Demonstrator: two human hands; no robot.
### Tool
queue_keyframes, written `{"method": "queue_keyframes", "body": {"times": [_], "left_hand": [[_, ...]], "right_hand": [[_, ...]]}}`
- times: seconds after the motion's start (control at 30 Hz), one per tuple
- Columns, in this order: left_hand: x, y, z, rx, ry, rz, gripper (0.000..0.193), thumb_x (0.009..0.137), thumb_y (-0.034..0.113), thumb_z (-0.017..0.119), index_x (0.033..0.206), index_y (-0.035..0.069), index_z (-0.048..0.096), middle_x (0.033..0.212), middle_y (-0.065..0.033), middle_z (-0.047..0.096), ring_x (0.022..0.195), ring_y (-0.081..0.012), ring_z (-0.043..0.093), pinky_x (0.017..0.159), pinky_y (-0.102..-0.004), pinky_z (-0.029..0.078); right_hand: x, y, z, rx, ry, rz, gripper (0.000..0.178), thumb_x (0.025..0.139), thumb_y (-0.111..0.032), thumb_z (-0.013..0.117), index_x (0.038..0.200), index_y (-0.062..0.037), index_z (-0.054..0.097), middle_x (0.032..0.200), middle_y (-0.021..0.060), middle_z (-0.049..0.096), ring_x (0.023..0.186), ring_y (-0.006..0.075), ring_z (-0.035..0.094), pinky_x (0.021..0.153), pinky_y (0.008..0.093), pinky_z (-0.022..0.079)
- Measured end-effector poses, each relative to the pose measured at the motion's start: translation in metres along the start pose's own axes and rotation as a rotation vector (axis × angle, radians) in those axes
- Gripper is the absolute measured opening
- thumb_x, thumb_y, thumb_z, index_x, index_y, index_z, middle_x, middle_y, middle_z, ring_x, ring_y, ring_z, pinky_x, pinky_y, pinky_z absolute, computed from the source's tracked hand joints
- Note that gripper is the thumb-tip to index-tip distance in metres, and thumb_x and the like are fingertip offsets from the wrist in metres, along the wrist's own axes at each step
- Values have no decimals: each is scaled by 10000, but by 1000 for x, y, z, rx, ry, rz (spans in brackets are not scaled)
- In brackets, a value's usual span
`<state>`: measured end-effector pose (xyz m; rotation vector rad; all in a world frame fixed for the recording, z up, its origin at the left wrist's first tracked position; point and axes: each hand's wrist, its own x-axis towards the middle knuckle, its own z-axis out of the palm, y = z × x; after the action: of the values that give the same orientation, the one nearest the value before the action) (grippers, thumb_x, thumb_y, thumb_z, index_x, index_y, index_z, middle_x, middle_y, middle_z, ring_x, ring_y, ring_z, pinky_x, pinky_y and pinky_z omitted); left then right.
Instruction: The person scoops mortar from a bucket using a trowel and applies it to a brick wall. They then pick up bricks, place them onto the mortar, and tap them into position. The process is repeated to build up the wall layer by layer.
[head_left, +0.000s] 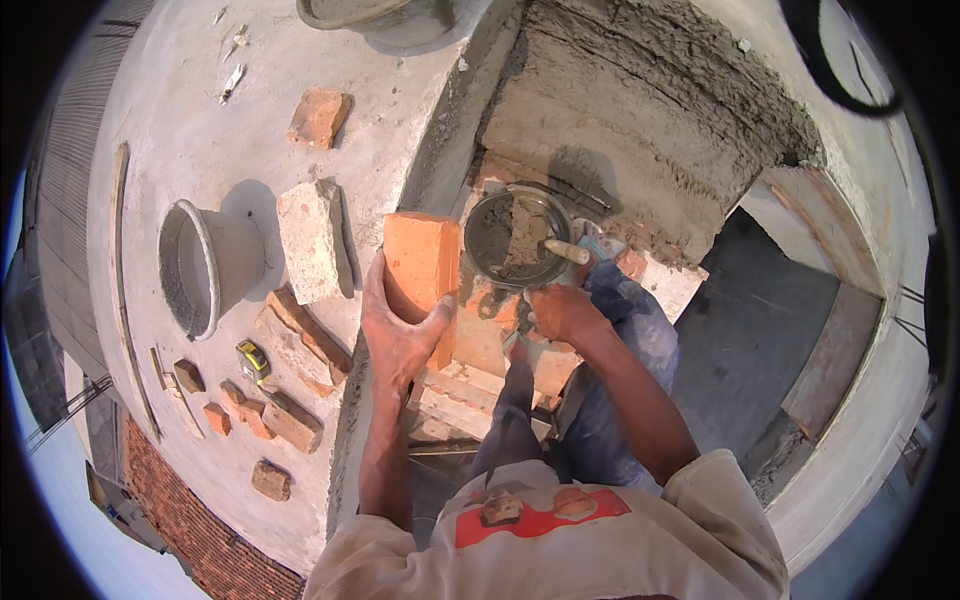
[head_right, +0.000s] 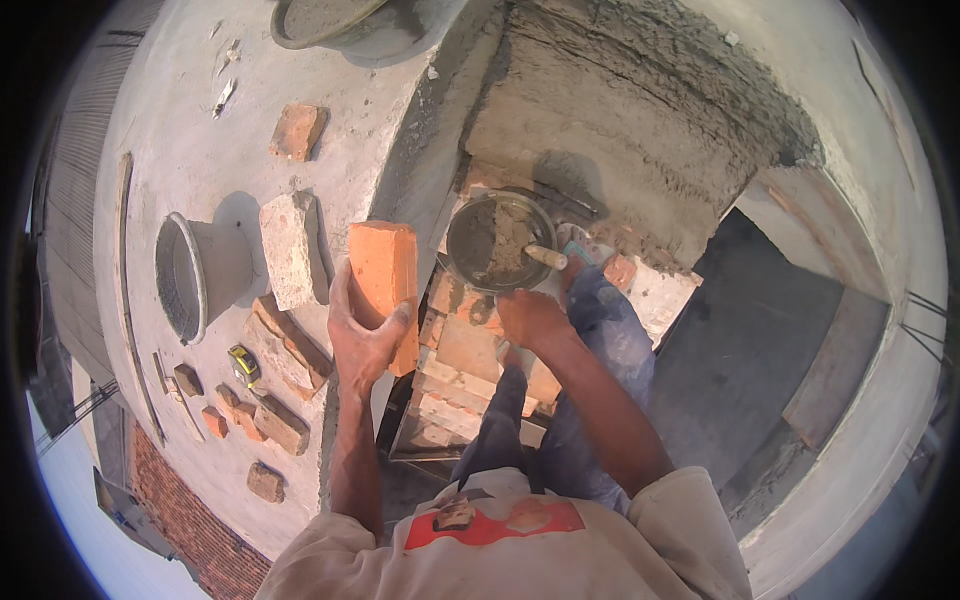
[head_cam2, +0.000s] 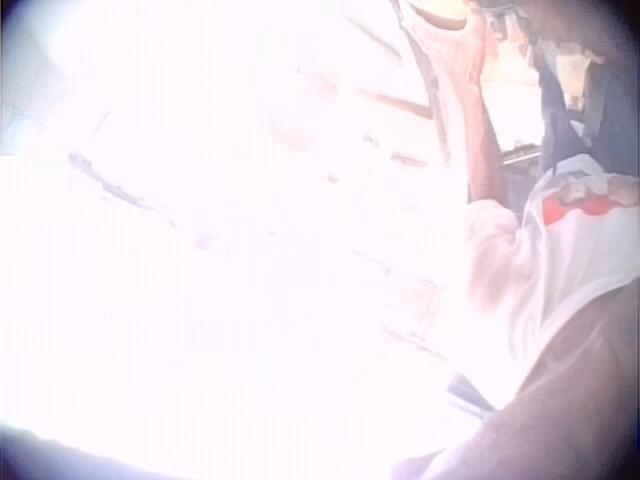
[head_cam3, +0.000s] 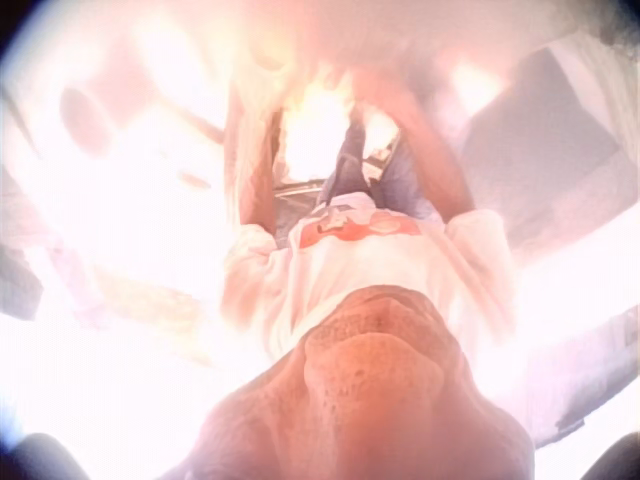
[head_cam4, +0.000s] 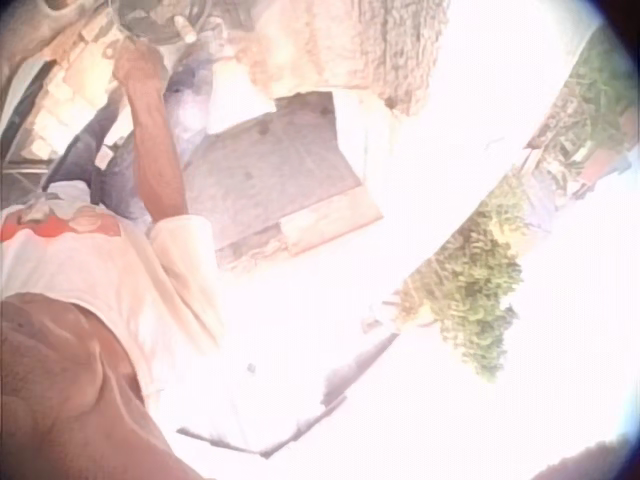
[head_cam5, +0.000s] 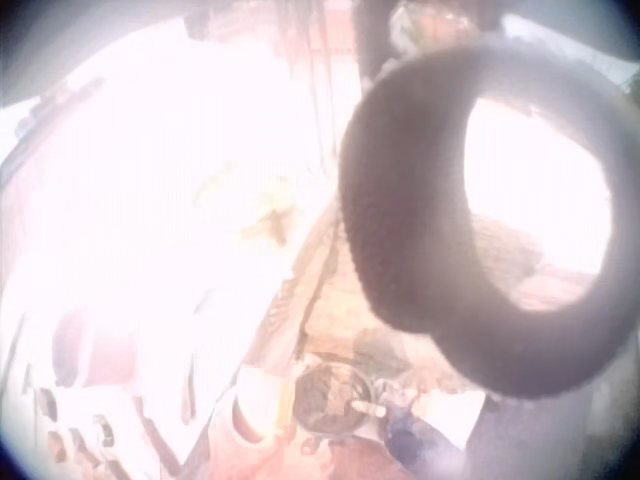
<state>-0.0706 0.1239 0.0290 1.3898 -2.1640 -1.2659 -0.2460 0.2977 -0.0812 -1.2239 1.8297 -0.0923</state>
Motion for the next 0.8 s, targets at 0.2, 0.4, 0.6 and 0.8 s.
{"method": "queue_keyframes", "body": {"times": [0.2,0.4,0.6,0.8], "left_hand": [[183,-30,175,289,-112,118,1050,684,366,852,1505,-73,364,1394,-278,498,1331,-425,497,1109,-481,451],[306,-62,300,538,-227,90,1188,682,482,813,1601,-20,251,1492,-258,417,1396,-450,428,1098,-591,429],[352,-87,329,666,-208,157,1188,721,510,807,1616,-28,240,1502,-308,416,1371,-463,466,1088,-537,480],[372,-97,324,799,-330,271,1067,784,561,830,1619,119,334,1483,-313,453,1260,-446,582,1000,-500,571]], "right_hand": [[-16,-29,-11,106,35,-38,242,943,-89,536,1132,22,637,978,232,728,938,412,720,829,523,565],[-33,1,-7,109,-92,69,302,988,-212,605,1208,-5,585,1088,219,691,1030,418,690,916,528,536],[-39,5,-17,159,-54,52,325,947,-194,659,1203,-17,570,1083,194,673,1024,398,692,887,511,546],[-35,4,-30,133,-65,48,340,943,-200,670,1218,-30,564,1090,183,669,1037,380,693,886,500,540]]}}
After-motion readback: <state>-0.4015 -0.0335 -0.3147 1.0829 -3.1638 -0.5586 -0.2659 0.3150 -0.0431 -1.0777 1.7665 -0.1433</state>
